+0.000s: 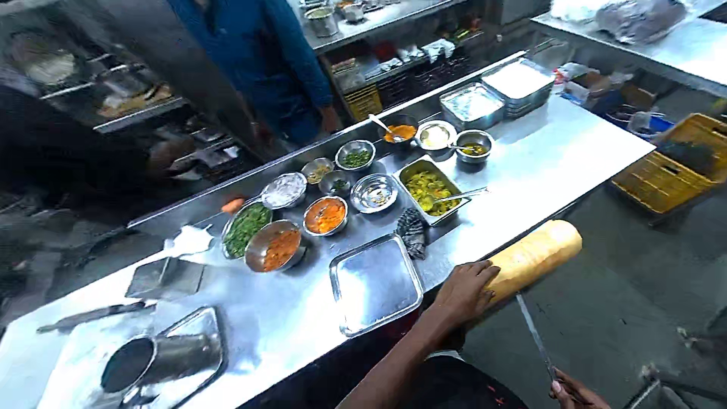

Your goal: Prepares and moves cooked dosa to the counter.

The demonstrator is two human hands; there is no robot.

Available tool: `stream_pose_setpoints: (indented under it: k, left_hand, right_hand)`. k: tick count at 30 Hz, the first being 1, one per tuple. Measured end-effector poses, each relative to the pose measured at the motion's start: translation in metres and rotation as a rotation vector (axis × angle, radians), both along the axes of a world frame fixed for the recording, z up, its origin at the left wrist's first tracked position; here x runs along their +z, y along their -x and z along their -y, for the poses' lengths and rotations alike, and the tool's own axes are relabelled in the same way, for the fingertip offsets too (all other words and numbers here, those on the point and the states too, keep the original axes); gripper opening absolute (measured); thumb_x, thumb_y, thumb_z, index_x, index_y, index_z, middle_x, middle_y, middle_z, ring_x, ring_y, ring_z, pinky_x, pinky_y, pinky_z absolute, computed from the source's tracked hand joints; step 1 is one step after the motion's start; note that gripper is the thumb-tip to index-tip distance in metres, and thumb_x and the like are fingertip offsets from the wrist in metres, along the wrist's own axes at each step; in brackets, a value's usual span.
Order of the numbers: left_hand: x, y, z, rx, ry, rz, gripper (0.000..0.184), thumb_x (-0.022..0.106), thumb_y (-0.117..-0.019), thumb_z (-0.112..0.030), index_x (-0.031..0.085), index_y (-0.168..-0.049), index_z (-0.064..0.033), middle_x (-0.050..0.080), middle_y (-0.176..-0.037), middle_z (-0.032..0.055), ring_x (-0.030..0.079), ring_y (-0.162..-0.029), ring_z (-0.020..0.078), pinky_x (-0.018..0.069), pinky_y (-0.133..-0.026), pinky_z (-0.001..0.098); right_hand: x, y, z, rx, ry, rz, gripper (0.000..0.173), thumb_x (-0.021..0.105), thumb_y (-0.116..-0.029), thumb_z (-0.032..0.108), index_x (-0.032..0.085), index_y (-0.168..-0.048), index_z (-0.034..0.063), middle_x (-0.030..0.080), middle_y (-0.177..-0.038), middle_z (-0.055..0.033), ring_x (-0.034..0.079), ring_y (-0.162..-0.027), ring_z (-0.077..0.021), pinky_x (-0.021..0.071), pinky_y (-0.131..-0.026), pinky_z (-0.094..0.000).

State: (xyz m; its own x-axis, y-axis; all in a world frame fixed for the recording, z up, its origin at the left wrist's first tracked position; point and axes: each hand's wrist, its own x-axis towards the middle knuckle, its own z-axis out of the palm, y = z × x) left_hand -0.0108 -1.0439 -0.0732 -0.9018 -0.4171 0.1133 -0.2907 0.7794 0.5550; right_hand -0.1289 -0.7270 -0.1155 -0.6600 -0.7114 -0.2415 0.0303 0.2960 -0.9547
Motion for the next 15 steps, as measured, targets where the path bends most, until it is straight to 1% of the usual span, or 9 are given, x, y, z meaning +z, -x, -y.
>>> stream_pose_setpoints:
  k: [2,4,6,8,9,12,15]
  left_hand:
    - [0.000,-0.039,-0.003,0.124,-0.002,0.010,0.046,0.067,-0.0983,-0.032,0.061,-0.141,-0.0169,0.058,-0.147,0.0052,0.056,-0.133,0.0232,0.0461,-0.111,0.0494]
    - [0.001,-0.082,-0.012,0.257,-0.022,0.035,0.046,0.066,-0.0985,-0.034,0.061,-0.142,-0.0176,0.057,-0.148,0.0045,0.056,-0.134,0.0228,0.0458,-0.111,0.0499]
    - [0.000,-0.125,-0.021,0.385,-0.049,0.045,0.047,0.065,-0.0986,-0.035,0.061,-0.142,-0.0180,0.056,-0.150,0.0030,0.055,-0.136,0.0220,0.0453,-0.113,0.0502]
    - [-0.003,-0.164,-0.024,0.491,-0.088,0.029,0.047,0.066,-0.0977,-0.035,0.061,-0.142,-0.0183,0.056,-0.149,0.0021,0.054,-0.136,0.0219,0.0446,-0.113,0.0513]
    - [-0.004,-0.182,-0.025,0.532,-0.100,0.007,0.048,0.068,-0.0969,-0.033,0.061,-0.142,-0.0174,0.057,-0.148,0.0028,0.055,-0.135,0.0216,0.0450,-0.114,0.0511]
    - [-0.005,-0.228,-0.015,0.604,-0.066,-0.072,0.048,0.073,-0.0935,-0.028,0.063,-0.138,-0.0144,0.063,-0.140,0.0049,0.061,-0.128,0.0205,0.0501,-0.109,0.0506]
    - [-0.005,-0.261,0.006,0.660,-0.085,-0.048,0.046,0.073,-0.0934,-0.024,0.063,-0.136,-0.0130,0.066,-0.133,0.0072,0.064,-0.121,0.0219,0.0525,-0.106,0.0515]
  right_hand:
    - [-0.001,-0.001,0.010,0.108,-0.003,0.000,0.029,0.062,-0.0967,0.003,0.065,-0.123,-0.0097,0.072,-0.087,-0.0056,0.061,-0.061,-0.0040,0.0529,-0.055,-0.0220]
    - [-0.008,-0.006,0.022,0.219,0.011,-0.018,0.029,0.064,-0.0962,0.003,0.067,-0.122,-0.0080,0.073,-0.090,-0.0083,0.064,-0.064,-0.0064,0.0556,-0.058,-0.0246]
    - [-0.012,-0.015,0.038,0.327,0.035,-0.046,0.028,0.065,-0.0952,0.004,0.069,-0.121,-0.0060,0.075,-0.090,-0.0102,0.067,-0.067,-0.0104,0.0583,-0.061,-0.0287]
    - [-0.010,-0.029,0.058,0.405,0.014,-0.045,0.027,0.066,-0.0957,0.006,0.071,-0.120,-0.0035,0.074,-0.091,-0.0108,0.068,-0.069,-0.0144,0.0594,-0.063,-0.0327]
    - [-0.010,-0.039,0.069,0.430,-0.001,-0.042,0.026,0.066,-0.0953,0.007,0.072,-0.119,-0.0018,0.075,-0.090,-0.0100,0.069,-0.069,-0.0153,0.0599,-0.064,-0.0339]
    - [-0.016,-0.070,0.100,0.483,-0.010,-0.006,0.023,0.068,-0.0941,0.008,0.074,-0.115,0.0035,0.076,-0.090,-0.0057,0.071,-0.072,-0.0142,0.0613,-0.067,-0.0331]
    - [-0.017,-0.097,0.129,0.542,-0.026,0.006,0.021,0.068,-0.0947,0.010,0.075,-0.114,0.0058,0.075,-0.088,-0.0038,0.069,-0.072,-0.0126,0.0596,-0.067,-0.0321]
